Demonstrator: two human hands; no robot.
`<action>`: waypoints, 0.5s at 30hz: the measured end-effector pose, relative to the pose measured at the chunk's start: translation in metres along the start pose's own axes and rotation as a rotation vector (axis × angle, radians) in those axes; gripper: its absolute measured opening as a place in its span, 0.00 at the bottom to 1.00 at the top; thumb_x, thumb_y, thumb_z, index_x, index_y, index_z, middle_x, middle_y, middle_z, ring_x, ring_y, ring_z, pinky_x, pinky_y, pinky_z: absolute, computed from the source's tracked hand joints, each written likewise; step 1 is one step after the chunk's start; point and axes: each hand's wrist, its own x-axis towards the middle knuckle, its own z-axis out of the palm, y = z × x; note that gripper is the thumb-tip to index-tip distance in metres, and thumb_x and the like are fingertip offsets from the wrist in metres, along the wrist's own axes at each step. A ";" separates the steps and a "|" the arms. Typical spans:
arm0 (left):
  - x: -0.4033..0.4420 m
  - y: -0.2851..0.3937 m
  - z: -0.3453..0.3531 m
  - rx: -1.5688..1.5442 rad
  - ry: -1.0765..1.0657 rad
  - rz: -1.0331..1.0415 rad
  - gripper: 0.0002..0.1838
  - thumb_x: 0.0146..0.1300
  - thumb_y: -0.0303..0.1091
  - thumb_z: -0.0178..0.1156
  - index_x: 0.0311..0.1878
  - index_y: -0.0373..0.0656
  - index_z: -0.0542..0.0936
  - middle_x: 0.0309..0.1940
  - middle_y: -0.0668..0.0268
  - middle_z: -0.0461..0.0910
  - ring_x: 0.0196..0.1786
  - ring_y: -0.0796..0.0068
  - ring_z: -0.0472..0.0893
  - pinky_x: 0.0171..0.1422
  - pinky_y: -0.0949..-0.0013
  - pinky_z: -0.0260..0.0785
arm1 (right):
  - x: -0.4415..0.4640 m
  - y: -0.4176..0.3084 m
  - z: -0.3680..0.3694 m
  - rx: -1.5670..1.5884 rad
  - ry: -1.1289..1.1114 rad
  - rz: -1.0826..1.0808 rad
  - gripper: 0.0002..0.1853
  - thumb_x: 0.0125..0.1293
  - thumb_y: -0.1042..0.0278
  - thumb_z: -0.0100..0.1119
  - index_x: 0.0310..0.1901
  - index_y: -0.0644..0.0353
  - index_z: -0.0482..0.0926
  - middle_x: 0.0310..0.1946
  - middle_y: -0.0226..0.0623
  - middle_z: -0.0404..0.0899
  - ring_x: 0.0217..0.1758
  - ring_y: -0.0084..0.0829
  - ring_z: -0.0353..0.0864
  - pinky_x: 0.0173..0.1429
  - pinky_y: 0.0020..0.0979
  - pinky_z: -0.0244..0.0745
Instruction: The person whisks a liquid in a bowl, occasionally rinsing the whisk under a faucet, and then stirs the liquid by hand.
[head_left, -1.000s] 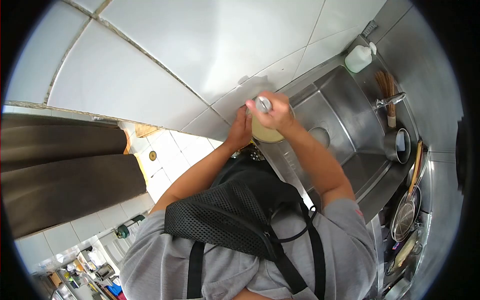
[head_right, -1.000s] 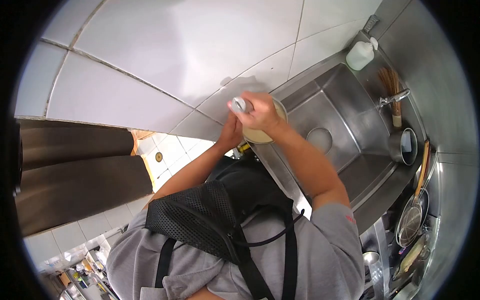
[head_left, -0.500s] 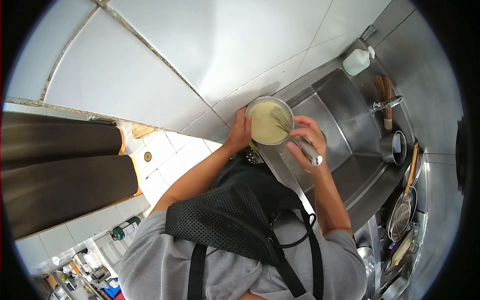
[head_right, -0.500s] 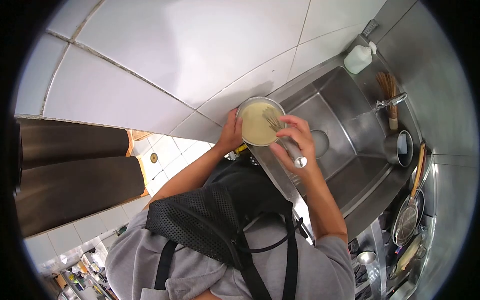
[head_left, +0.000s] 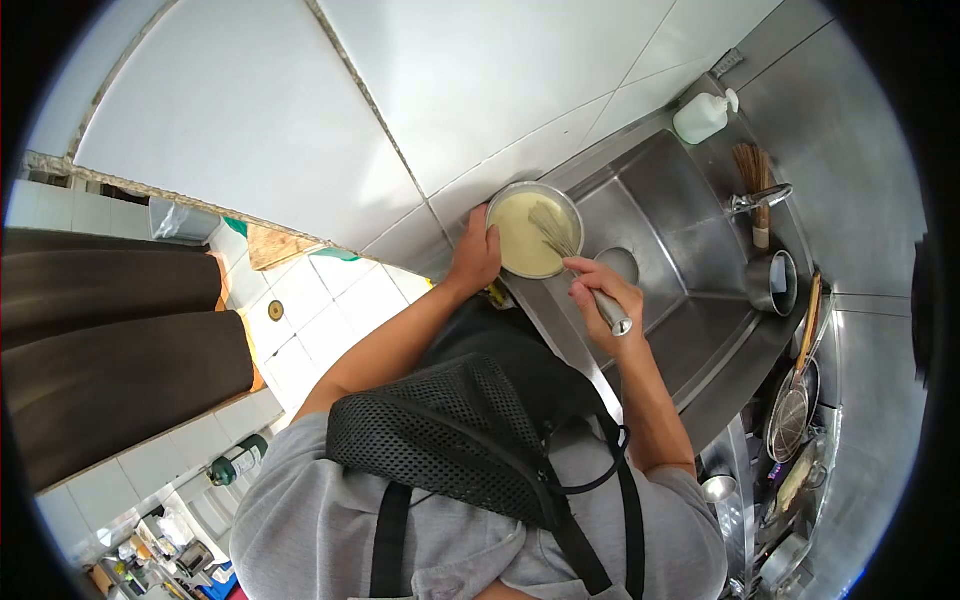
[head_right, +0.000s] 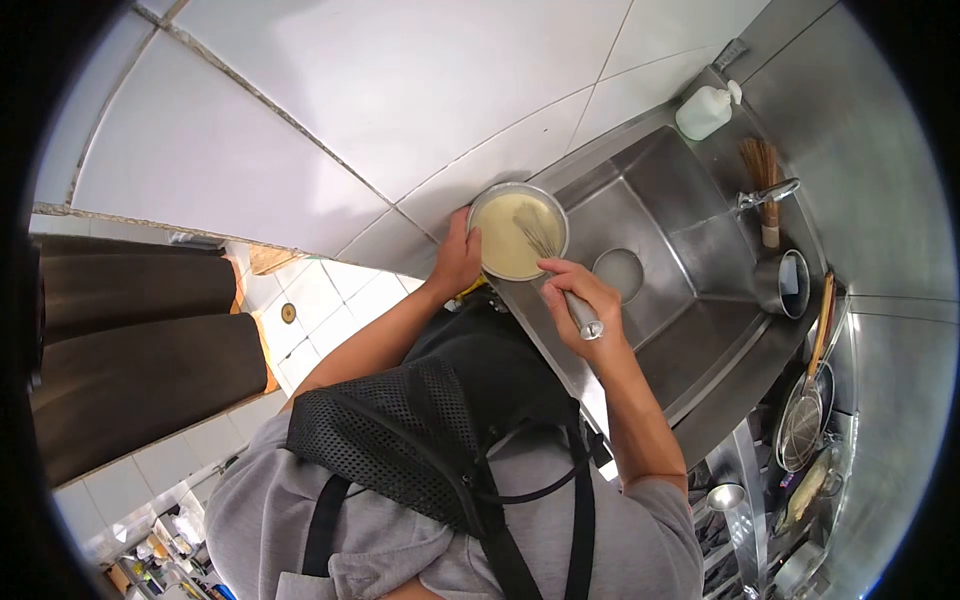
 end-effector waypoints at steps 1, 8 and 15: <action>0.000 0.000 0.000 -0.005 0.001 0.000 0.23 0.71 0.31 0.44 0.67 0.34 0.60 0.58 0.38 0.70 0.62 0.40 0.70 0.66 0.54 0.61 | 0.000 0.004 0.001 0.050 -0.045 0.024 0.02 0.62 0.80 0.61 0.36 0.67 0.79 0.46 0.47 0.83 0.39 0.31 0.84 0.44 0.29 0.78; -0.001 -0.009 0.002 -0.030 0.010 -0.018 0.22 0.73 0.34 0.44 0.66 0.36 0.61 0.56 0.39 0.72 0.60 0.42 0.73 0.64 0.55 0.63 | 0.005 0.053 -0.010 0.692 0.114 0.380 0.09 0.69 0.70 0.57 0.36 0.69 0.77 0.45 0.50 0.80 0.30 0.35 0.83 0.37 0.32 0.81; 0.000 -0.001 0.001 -0.030 0.031 0.063 0.22 0.72 0.34 0.44 0.65 0.34 0.61 0.52 0.37 0.73 0.57 0.38 0.73 0.62 0.52 0.65 | 0.051 0.053 -0.040 0.715 0.019 0.525 0.19 0.72 0.59 0.52 0.27 0.65 0.73 0.29 0.44 0.80 0.15 0.28 0.74 0.17 0.29 0.71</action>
